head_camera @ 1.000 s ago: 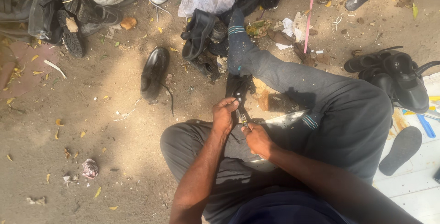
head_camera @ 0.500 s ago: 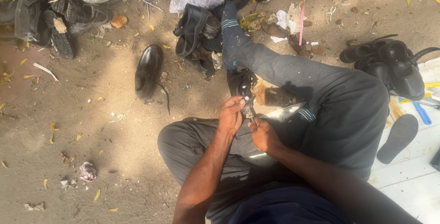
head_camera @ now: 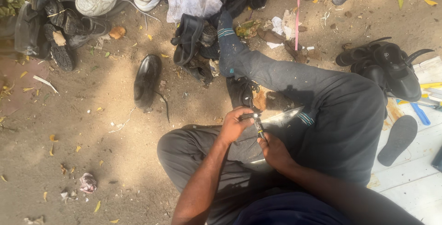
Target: The person sits on the ground and uses a knife to scrape and clean the sole of a black shoe. They hold the shoe with one hand and work on the sole with the other, occasionally adjusting the shoe's position.
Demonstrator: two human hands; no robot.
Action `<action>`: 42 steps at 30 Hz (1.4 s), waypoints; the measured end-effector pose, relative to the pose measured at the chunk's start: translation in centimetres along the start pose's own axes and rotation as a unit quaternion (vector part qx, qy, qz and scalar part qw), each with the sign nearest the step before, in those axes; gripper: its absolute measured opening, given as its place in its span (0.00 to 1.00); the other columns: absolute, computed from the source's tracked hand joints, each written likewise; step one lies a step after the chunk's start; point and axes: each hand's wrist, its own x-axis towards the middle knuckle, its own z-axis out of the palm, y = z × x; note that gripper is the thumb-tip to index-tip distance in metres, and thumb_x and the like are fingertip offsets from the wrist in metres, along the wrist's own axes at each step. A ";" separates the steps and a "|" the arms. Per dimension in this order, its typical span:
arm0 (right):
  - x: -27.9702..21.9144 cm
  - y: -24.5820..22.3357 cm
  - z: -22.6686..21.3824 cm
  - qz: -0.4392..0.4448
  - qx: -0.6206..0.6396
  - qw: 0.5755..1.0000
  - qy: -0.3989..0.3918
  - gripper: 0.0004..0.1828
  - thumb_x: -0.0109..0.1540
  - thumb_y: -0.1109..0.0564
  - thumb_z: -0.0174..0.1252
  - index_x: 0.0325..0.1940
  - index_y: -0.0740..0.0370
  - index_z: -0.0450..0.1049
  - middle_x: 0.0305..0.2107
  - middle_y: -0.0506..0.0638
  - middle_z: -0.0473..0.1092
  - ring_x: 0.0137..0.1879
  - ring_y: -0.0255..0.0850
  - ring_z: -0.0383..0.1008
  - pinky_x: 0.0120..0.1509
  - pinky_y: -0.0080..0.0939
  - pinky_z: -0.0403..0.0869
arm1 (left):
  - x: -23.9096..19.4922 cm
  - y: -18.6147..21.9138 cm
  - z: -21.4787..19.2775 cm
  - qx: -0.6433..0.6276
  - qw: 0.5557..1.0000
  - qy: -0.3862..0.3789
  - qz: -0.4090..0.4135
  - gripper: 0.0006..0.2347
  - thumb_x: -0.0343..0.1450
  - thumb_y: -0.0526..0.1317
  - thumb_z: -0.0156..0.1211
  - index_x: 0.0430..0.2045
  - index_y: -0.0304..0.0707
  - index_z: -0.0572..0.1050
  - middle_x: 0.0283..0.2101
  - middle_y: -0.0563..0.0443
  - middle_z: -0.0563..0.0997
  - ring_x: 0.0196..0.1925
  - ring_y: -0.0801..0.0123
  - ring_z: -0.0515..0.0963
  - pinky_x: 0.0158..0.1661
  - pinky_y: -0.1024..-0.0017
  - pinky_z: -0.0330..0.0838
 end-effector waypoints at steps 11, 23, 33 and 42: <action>3.1 3.1 -1.6 0.133 0.052 0.979 -0.145 0.18 0.69 0.49 0.52 0.39 0.68 0.72 0.19 0.51 0.63 0.18 0.38 0.59 0.23 0.44 0.63 | 1.1 3.6 -3.2 0.682 0.597 -0.306 0.290 0.04 0.70 0.36 0.52 0.35 0.47 0.72 0.38 0.53 0.76 0.49 0.67 0.77 0.64 0.67 0.65; 14.1 9.2 -2.7 -0.024 -0.308 0.948 -0.071 0.23 0.68 0.47 0.46 0.60 0.66 0.67 0.39 0.60 0.75 0.45 0.54 0.77 0.53 0.54 0.75 | 4.9 0.5 -0.9 0.668 0.656 -0.139 0.322 0.06 0.68 0.36 0.55 0.36 0.47 0.72 0.36 0.53 0.75 0.45 0.63 0.76 0.58 0.63 0.68; 7.5 5.2 -3.5 0.150 -0.032 0.980 -0.123 0.21 0.69 0.43 0.47 0.52 0.61 0.74 0.17 0.50 0.65 0.19 0.40 0.63 0.27 0.45 0.69 | 7.2 1.3 -1.7 0.354 0.925 -0.132 0.037 0.10 0.74 0.45 0.58 0.42 0.42 0.80 0.41 0.51 0.80 0.45 0.63 0.78 0.48 0.62 0.72; 7.5 3.8 0.3 0.006 -0.012 0.996 -0.087 0.21 0.70 0.46 0.48 0.43 0.70 0.70 0.13 0.52 0.64 0.19 0.45 0.68 0.31 0.47 0.71 | 7.4 -2.7 0.5 0.102 0.994 0.042 -0.015 0.06 0.70 0.37 0.66 0.26 0.33 0.80 0.30 0.55 0.75 0.31 0.72 0.73 0.33 0.70 0.67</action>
